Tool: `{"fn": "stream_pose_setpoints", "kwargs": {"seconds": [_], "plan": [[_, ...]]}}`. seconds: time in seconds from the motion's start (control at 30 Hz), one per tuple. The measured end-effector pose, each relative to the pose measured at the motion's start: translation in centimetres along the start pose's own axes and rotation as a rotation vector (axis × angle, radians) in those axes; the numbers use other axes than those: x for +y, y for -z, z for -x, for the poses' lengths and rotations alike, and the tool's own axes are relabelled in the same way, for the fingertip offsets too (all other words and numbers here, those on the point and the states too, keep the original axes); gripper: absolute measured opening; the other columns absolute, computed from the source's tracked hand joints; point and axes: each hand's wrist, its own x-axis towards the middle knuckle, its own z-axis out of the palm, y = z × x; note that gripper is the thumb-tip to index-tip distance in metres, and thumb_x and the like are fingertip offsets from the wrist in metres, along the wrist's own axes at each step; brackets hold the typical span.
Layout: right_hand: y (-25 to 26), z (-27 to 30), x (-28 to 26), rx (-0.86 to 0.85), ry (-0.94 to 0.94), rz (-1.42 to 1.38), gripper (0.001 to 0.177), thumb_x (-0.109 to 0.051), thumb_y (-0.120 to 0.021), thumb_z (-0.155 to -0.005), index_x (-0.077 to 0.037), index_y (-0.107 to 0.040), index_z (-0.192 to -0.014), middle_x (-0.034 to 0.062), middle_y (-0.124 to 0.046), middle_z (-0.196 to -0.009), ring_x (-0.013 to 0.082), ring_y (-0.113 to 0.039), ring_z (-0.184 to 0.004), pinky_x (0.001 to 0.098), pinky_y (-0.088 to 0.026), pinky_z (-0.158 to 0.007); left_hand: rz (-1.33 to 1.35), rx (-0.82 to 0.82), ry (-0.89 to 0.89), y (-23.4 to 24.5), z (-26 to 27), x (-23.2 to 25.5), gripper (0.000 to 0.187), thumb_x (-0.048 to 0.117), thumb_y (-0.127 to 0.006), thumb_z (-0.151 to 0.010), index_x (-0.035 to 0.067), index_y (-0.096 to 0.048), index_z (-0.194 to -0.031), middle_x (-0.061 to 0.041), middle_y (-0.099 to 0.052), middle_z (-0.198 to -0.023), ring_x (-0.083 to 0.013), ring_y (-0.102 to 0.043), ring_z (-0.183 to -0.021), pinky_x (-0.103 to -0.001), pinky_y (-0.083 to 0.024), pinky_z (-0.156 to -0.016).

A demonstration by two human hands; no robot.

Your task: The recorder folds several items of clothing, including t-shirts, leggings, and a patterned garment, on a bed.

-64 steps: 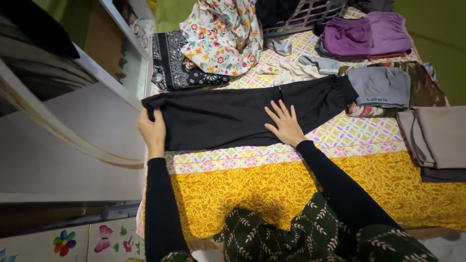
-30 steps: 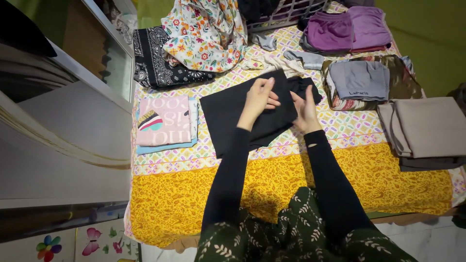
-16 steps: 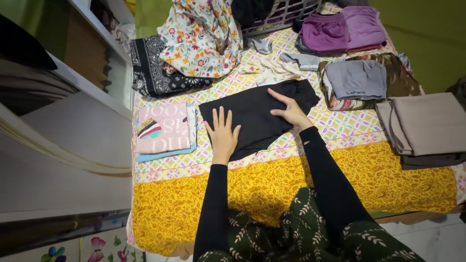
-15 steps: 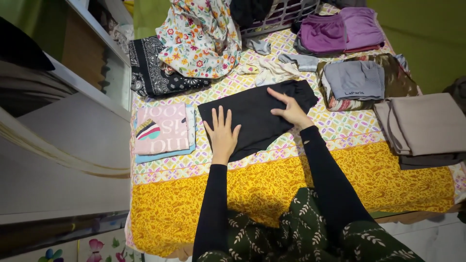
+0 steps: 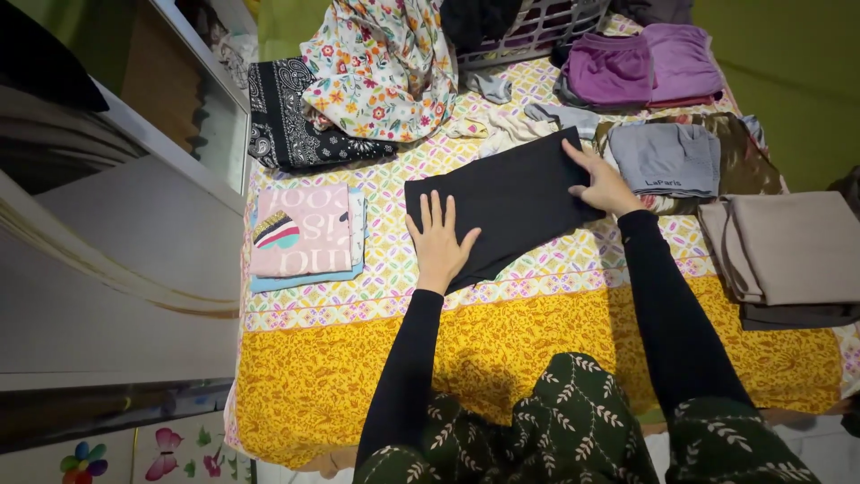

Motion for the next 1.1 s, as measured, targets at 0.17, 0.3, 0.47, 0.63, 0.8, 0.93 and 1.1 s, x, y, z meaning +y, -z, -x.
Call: {"fn": "stream_pose_setpoints", "kwargs": {"seconds": [0.17, 0.3, 0.47, 0.63, 0.8, 0.93, 1.1], "plan": [[-6.0, 0.1, -6.3, 0.264, 0.110, 0.548, 0.063, -0.007, -0.071, -0.085, -0.016, -0.060, -0.146, 0.0150, -0.041, -0.162, 0.0364, -0.051, -0.141, 0.0458, -0.041, -0.118, -0.120, 0.086, -0.094, -2.6, -2.1, -0.5, 0.061, 0.037, -0.054, -0.102, 0.007, -0.044, -0.155, -0.014, -0.031, -0.169, -0.0345, -0.020, -0.160, -0.065, -0.014, -0.124], [-14.9, -1.2, -3.1, 0.171, 0.425, 0.740, 0.059, -0.040, -0.066, -0.094, -0.016, -0.056, -0.147, 0.0135, -0.032, -0.166, 0.0387, -0.028, -0.154, 0.0641, -0.023, -0.117, -0.100, 0.106, -0.146, -6.1, -3.2, -2.0, 0.063, 0.036, -0.053, -0.102, 0.012, -0.042, -0.159, -0.010, -0.033, -0.169, -0.0308, -0.023, -0.159, -0.062, -0.015, -0.125], [-12.5, -1.5, 2.2, 0.132, 0.294, 0.759, 0.071, -0.054, -0.054, -0.099, -0.014, -0.042, -0.157, 0.0130, -0.031, -0.167, 0.0354, -0.022, -0.155, 0.0646, -0.016, -0.121, -0.006, 0.058, -0.045, -4.6, -3.4, -2.9, 0.073, 0.050, -0.055, -0.099, 0.011, -0.037, -0.159, -0.014, -0.030, -0.166, -0.0326, -0.022, -0.155, -0.062, -0.016, -0.124], [-9.1, -0.9, 3.8, 0.254, 0.250, 0.766, 0.074, -0.054, -0.053, -0.102, -0.011, -0.038, -0.160, 0.0150, -0.030, -0.168, 0.0364, -0.023, -0.156, 0.0647, -0.016, -0.123, -0.113, -0.004, 0.077, -2.7, -2.0, -3.8, 0.076, 0.056, -0.051, -0.099, 0.011, -0.036, -0.158, -0.012, -0.027, -0.167, -0.0310, -0.020, -0.155, -0.066, -0.012, -0.119], [-8.3, 0.9, 1.1, 0.418, -0.007, 0.826, 0.063, -0.044, -0.061, -0.099, -0.022, -0.046, -0.155, 0.0213, -0.032, -0.166, 0.0426, -0.029, -0.147, 0.0655, -0.026, -0.109, -0.037, -0.105, -0.152, 0.9, 1.1, -4.3, 0.075, 0.056, -0.051, -0.098, 0.010, -0.037, -0.156, -0.014, -0.027, -0.166, -0.0327, -0.020, -0.154, -0.064, -0.013, -0.120], [-5.1, 1.4, 5.7, 0.475, -0.089, 0.623, 0.051, -0.026, -0.061, -0.100, -0.023, -0.058, -0.150, 0.0257, -0.042, -0.155, 0.0420, -0.045, -0.133, 0.0567, -0.038, -0.108, 0.206, -0.251, -0.268, 2.3, 2.5, -7.3, 0.052, 0.023, -0.042, -0.105, 0.015, -0.047, -0.156, -0.008, -0.035, -0.169, -0.0316, -0.025, -0.158, -0.061, -0.012, -0.127], [-0.5, 5.2, 1.3, 0.107, -0.222, -0.227, 0.068, 0.023, -0.031, -0.073, -0.009, -0.074, -0.115, 0.0110, -0.065, -0.125, 0.0255, -0.068, -0.110, 0.0271, -0.053, -0.088, 0.244, -0.401, -0.354, 7.9, 3.5, -6.5, 0.074, -0.002, -0.051, -0.074, 0.017, -0.059, -0.144, -0.008, -0.039, -0.163, -0.0310, -0.029, -0.153, -0.061, -0.010, -0.126]]}}
